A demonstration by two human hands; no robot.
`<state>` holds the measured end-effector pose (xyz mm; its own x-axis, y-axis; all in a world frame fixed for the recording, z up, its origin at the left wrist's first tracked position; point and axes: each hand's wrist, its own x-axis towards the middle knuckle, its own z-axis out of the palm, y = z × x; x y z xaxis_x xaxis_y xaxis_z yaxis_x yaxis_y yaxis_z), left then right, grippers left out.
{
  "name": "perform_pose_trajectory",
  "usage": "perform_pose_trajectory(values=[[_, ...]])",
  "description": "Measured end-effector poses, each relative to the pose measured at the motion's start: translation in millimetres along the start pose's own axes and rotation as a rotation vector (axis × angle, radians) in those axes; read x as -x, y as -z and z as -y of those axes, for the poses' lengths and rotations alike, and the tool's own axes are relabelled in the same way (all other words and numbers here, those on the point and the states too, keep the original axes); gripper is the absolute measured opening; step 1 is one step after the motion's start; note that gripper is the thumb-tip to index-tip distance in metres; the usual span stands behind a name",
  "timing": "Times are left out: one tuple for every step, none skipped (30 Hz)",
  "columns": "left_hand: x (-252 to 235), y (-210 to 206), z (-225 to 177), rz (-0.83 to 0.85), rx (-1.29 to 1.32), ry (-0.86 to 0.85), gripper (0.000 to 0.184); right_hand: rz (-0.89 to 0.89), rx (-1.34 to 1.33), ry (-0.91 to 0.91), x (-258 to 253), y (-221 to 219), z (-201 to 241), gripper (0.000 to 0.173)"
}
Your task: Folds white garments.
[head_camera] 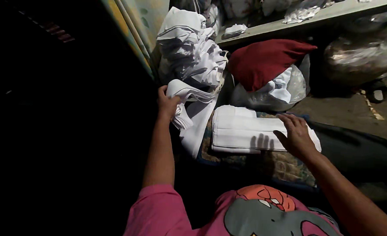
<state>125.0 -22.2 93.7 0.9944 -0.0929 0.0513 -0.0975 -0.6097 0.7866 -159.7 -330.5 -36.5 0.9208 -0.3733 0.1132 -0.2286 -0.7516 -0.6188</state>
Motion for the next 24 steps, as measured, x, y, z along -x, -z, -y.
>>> perform_pose_trajectory(values=[[-1.9,0.0,-3.3,-0.001,-0.002,0.004,0.078,0.015,-0.005,0.013,-8.9,1.1,9.8,0.055],[-3.0,0.5,-5.4,0.000,0.004,0.015,0.078,0.034,-0.012,0.028,-16.3,0.4,18.7,0.055],[-3.4,1.7,-5.9,0.004,0.017,0.026,0.079,0.052,-0.022,0.045,-22.6,-2.1,26.7,0.055],[-2.7,3.7,-5.1,0.008,0.028,0.034,0.079,0.079,-0.033,0.058,-28.2,-5.7,34.0,0.056],[-0.8,6.5,-3.1,0.011,0.037,0.042,0.080,0.116,-0.046,0.067,-32.6,-9.9,41.2,0.056],[2.7,10.3,-1.1,0.017,0.040,0.050,0.080,0.154,-0.061,0.078,-36.2,-15.2,47.7,0.056],[7.7,14.6,1.1,0.023,0.043,0.053,0.080,0.204,-0.083,0.077,-40.1,-20.6,54.3,0.056],[14.4,19.0,4.0,0.032,0.044,0.058,0.080,0.250,-0.119,0.073,-44.0,-26.5,60.6,0.056],[22.7,23.4,9.0,0.044,0.035,0.065,0.080,0.290,-0.163,0.074,-47.7,-33.5,66.3,0.056],[32.5,27.6,16.7,0.057,0.020,0.073,0.079,0.324,-0.209,0.081,-51.9,-41.0,72.0,0.056],[42.6,30.8,27.2,0.065,-0.002,0.086,0.079,0.352,-0.256,0.086,-56.8,-48.9,77.9,0.056],[53.0,32.4,39.1,0.073,-0.013,0.103,0.079,0.393,-0.316,0.072,-63.2,-55.7,84.6,0.055],[64.7,32.4,52.2,0.078,-0.006,0.123,0.080,0.450,-0.394,0.026,-70.8,-61.1,92.6,0.055],[76.6,31.4,66.4,0.090,0.009,0.149,0.080,0.498,-0.491,-0.042,-79.5,-66.7,100.6,0.053],[87.8,29.6,81.2,0.106,0.026,0.180,0.081,0.524,-0.602,-0.120,-88.7,-72.7,109.0,0.051],[97.9,27.0,96.9,0.117,0.043,0.210,0.082,0.530,-0.707,-0.198,-97.8,-79.4,117.4,0.049],[106.2,23.4,112.6,0.116,0.055,0.236,0.084,0.522,-0.783,-0.269,-107.3,-87.0,125.3,0.047],[113.0,19.0,125.1,0.106,0.061,0.250,0.086,0.505,-0.827,-0.331,-117.7,-94.9,132.6,0.045],[118.3,14.2,133.9,0.095,0.061,0.247,0.088,0.486,-0.843,-0.383,-129.1,-103.5,138.2,0.044],[122.3,9.3,139.0,0.084,0.048,0.228,0.090,0.462,-0.836,-0.424,-141.0,-113.3,141.7,0.043],[125.4,4.3,142.1,0.064,0.033,0.190,0.091,0.435,-0.824,-0.462,-153.0,-124.4,142.4,0.043],[128.1,-0.7,143.8,0.038,0.013,0.143,0.093,0.408,-0.812,-0.498,-165.0,-136.5,141.1,0.044],[130.6,-5.4,144.9,0.013,-0.004,0.100,0.095,0.393,-0.802,-0.523,-175.9,-147.9,139.0,0.045],[132.6,-9.4,145.1,-0.005,-0.014,0.079,0.097,0.384,-0.793,-0.534,-184.4,-157.7,138.6,0.046]])
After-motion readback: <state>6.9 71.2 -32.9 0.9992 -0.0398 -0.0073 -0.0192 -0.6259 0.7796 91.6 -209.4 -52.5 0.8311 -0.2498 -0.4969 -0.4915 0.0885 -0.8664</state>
